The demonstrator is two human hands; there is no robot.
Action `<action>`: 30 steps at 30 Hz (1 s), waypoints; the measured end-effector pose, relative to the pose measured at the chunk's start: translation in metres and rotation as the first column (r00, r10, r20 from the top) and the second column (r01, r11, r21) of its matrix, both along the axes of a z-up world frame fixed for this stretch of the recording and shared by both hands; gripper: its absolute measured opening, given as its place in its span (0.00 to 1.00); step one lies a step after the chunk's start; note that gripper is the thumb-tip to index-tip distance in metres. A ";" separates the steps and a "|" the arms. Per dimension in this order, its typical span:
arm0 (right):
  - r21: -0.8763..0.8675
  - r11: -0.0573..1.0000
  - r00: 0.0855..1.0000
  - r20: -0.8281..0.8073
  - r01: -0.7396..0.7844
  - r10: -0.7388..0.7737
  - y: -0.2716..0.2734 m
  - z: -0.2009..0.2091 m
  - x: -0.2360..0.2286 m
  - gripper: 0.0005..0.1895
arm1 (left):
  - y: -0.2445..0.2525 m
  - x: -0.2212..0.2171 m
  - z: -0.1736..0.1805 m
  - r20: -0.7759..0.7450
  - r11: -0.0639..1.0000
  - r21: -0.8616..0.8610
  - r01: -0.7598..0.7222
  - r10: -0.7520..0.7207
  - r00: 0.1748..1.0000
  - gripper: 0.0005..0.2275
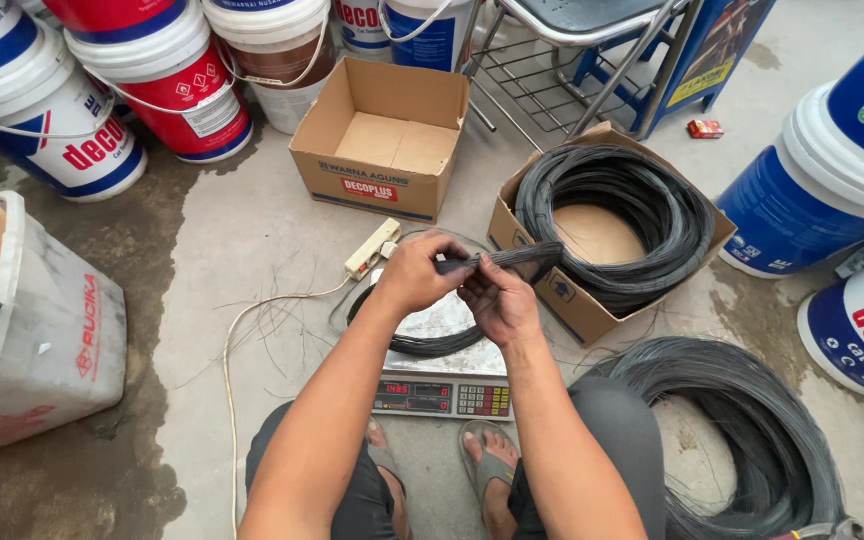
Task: The person weighs coils of black rubber on a digital scale and uses pliers to twist thin metal wires around the coils to bundle them, handling each coil individually and placing it in stacks on the floor.
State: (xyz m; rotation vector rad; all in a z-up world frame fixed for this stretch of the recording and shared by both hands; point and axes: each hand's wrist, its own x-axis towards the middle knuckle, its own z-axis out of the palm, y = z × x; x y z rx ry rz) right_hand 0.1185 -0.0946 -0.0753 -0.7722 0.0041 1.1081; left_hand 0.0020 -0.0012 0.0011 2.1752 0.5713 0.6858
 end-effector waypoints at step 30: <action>-0.647 0.551 0.823 0.550 0.527 -0.141 -0.031 -0.047 0.005 0.38 | 0.049 -0.058 0.005 0.353 0.740 -0.665 -0.104 0.434 0.829 0.11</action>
